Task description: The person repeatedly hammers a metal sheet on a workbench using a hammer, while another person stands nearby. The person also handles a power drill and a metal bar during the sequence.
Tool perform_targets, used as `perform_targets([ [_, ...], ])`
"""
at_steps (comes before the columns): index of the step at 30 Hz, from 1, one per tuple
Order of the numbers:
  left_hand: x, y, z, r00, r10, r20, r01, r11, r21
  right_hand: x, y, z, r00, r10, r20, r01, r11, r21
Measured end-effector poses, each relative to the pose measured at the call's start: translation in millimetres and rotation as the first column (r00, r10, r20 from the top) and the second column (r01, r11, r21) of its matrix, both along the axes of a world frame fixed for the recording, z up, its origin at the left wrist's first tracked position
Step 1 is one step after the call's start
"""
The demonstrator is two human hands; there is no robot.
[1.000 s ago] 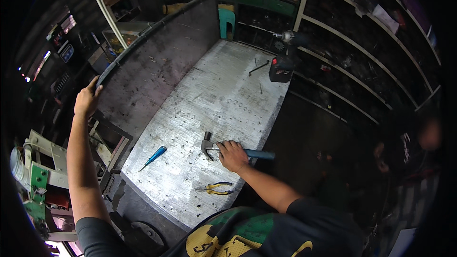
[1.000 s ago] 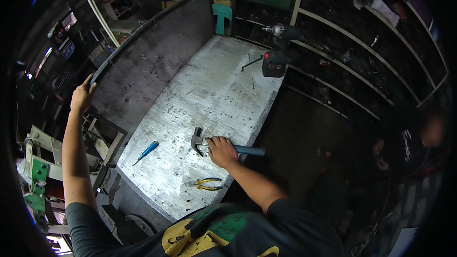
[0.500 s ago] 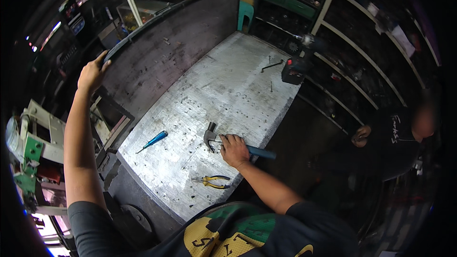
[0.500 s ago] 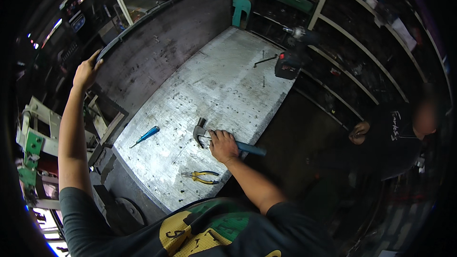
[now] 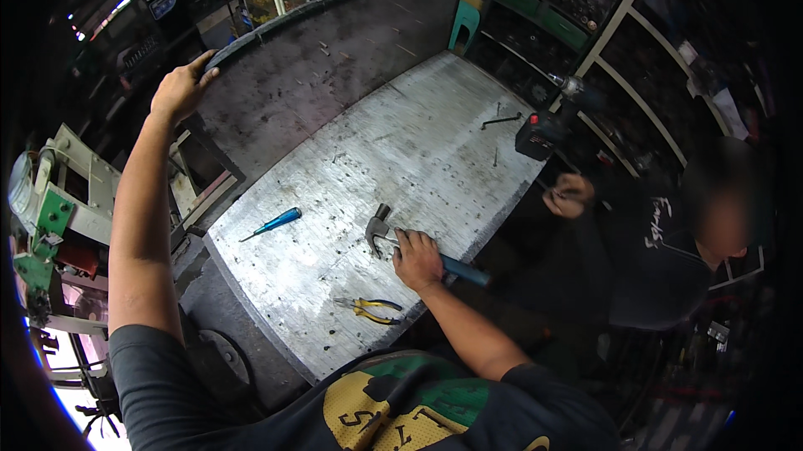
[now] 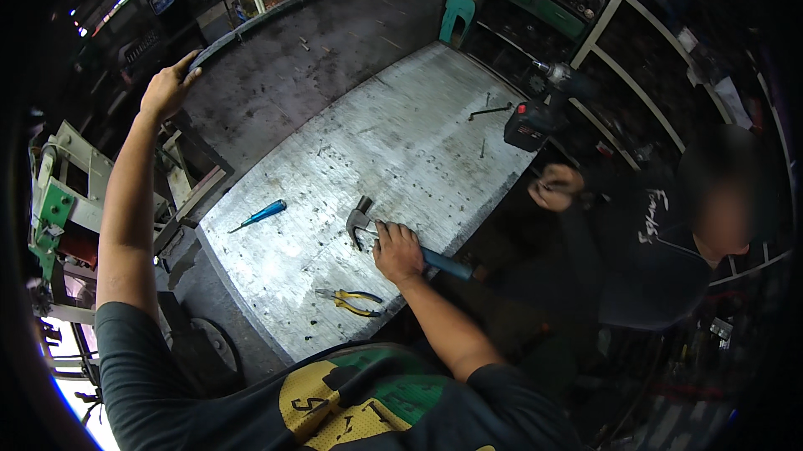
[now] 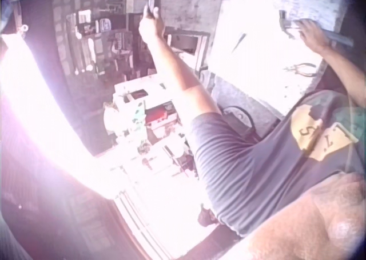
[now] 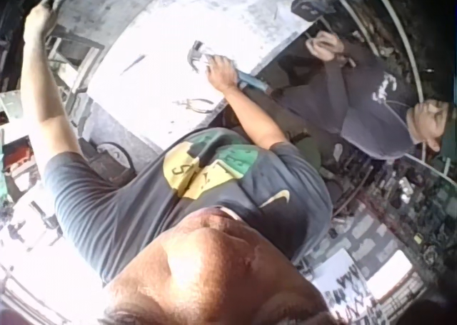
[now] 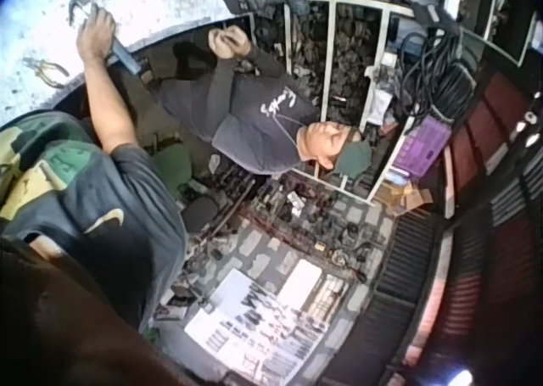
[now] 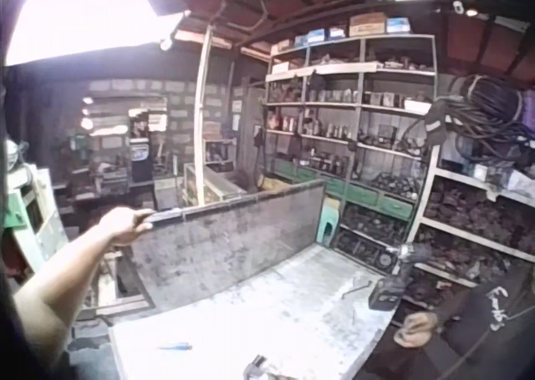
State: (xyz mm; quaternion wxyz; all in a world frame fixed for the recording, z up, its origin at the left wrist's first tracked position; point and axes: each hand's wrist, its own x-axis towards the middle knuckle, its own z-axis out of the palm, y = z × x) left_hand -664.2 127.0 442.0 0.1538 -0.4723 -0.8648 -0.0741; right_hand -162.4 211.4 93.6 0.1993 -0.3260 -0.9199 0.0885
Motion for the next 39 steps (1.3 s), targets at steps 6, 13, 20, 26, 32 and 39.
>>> perform_targets([
  [6,-4.9,2.4,-1.3,1.0,-0.021,-0.002,0.021,1.0,0.004,0.4,-0.3,2.9,1.0,-0.001,0.006,0.001,1.0,-0.013],
  [13,-8.1,2.5,-3.1,1.0,-0.014,0.004,0.014,1.0,0.001,3.0,13.4,6.0,1.0,0.02,-0.015,-0.023,0.981,-0.194],
  [20,-18.7,2.8,-8.5,1.0,0.004,0.004,-0.004,1.0,-0.015,3.3,88.5,18.6,0.966,-0.18,-0.185,0.09,0.906,-0.413],
  [26,-14.1,4.2,-9.6,0.998,0.046,-0.034,-0.047,0.999,-0.027,-30.4,124.5,40.0,0.998,0.043,-0.04,-0.057,0.892,-0.449],
  [32,17.4,1.9,11.7,0.99,0.132,0.044,-0.126,0.985,-0.118,-77.6,122.5,30.1,0.923,0.378,0.079,-0.314,0.854,-0.415],
  [39,27.3,-0.8,23.6,0.987,0.105,0.12,-0.09,0.988,-0.121,-77.5,134.5,11.2,0.94,0.325,0.101,-0.247,0.856,-0.455],
])
